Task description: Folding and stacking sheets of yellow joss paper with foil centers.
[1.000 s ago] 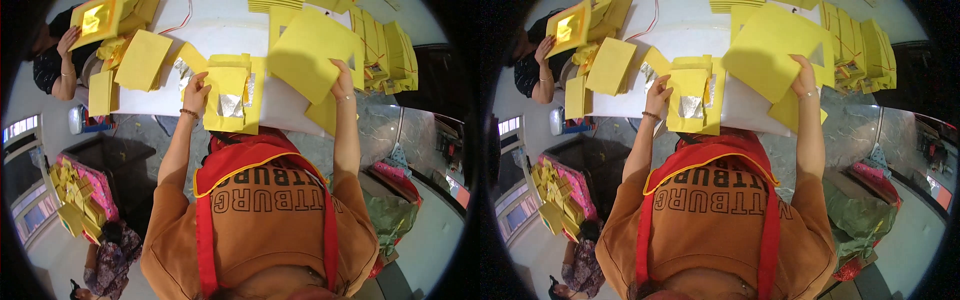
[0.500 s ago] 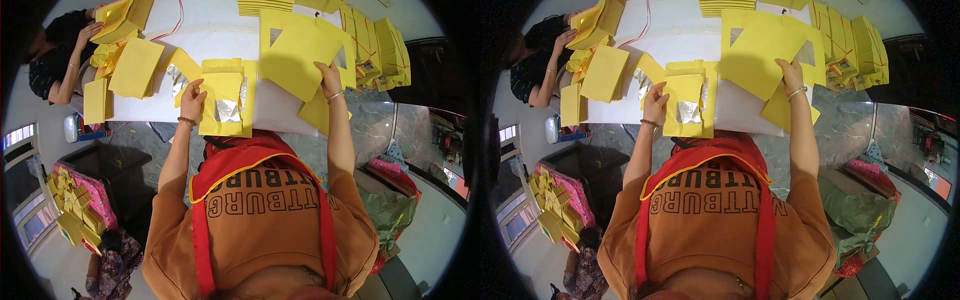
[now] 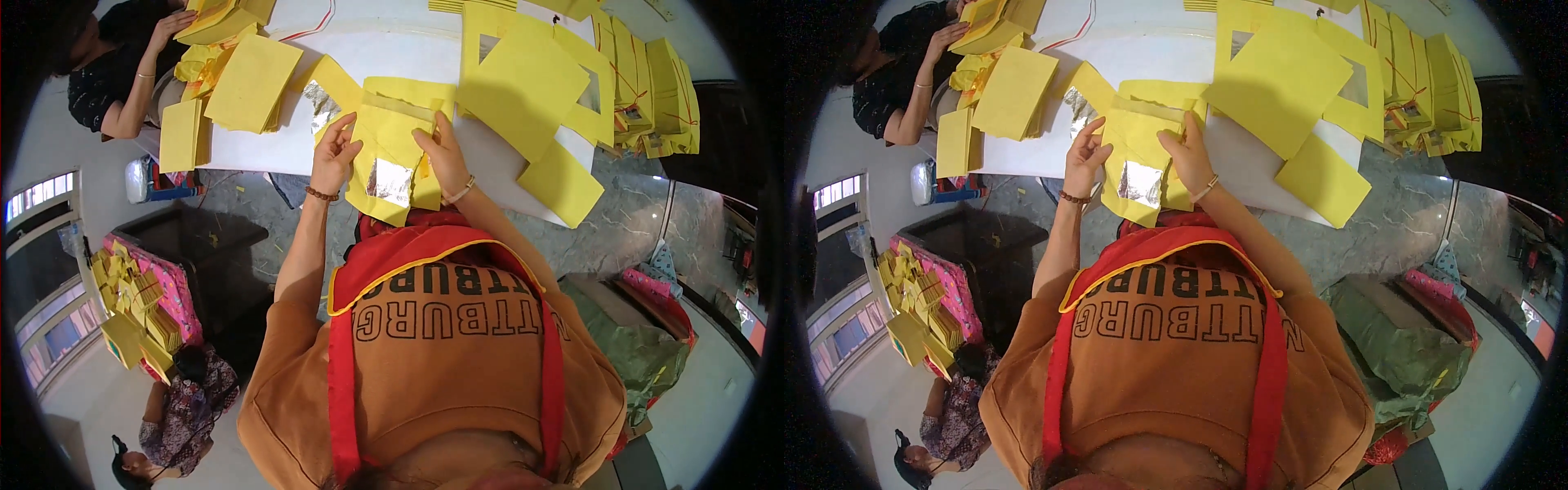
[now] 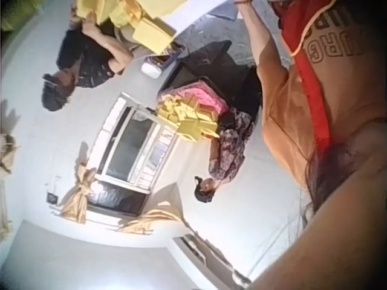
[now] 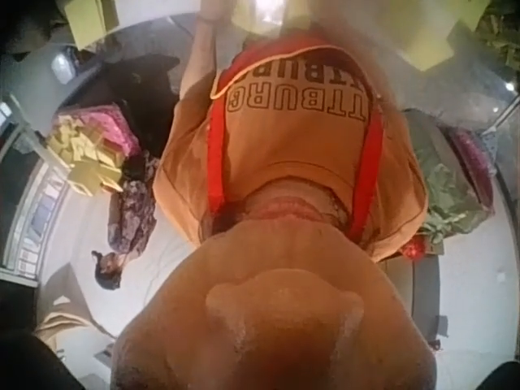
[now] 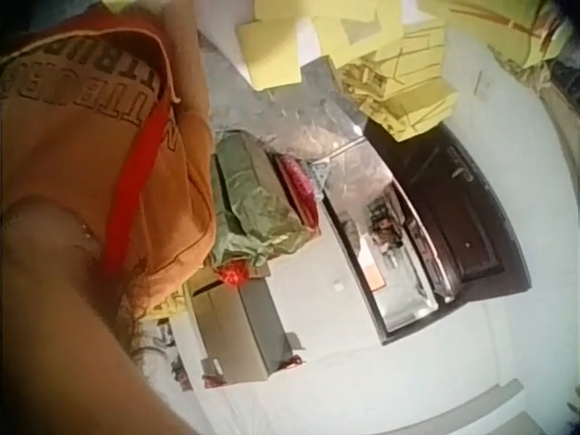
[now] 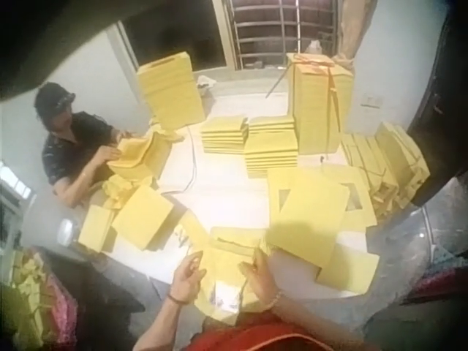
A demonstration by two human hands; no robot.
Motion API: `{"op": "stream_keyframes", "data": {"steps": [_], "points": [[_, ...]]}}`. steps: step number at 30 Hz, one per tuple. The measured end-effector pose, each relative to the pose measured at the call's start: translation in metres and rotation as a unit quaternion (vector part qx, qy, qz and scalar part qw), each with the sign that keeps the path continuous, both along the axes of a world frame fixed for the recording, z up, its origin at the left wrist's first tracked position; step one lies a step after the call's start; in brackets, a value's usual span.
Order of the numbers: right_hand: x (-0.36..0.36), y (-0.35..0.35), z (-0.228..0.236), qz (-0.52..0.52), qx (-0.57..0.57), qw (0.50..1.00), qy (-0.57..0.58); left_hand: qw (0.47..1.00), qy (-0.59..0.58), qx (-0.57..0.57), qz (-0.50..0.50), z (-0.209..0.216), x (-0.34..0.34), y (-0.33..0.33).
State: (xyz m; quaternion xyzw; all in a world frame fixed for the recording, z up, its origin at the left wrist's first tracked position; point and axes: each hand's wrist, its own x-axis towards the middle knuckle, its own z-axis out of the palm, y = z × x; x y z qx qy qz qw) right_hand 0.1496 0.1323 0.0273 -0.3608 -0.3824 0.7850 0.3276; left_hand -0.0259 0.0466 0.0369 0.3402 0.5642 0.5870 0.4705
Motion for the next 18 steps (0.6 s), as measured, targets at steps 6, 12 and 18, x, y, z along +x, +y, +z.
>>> {"op": "stream_keyframes", "data": {"steps": [6, 12, 18], "points": [[-0.005, 0.008, -0.004, 0.068, -0.028, 0.997, 0.014, 1.0, 0.008, -0.008, 0.021, -0.003, -0.007, -0.019], [-0.015, 0.02, -0.012, 0.048, -0.165, 0.984, 0.04, 0.998, -0.002, -0.007, 0.06, -0.011, -0.006, -0.023], [-0.04, 0.016, -0.024, -0.099, -0.034, 0.994, 0.027, 0.988, 0.038, -0.059, 0.135, -0.021, -0.002, 0.001]]}}
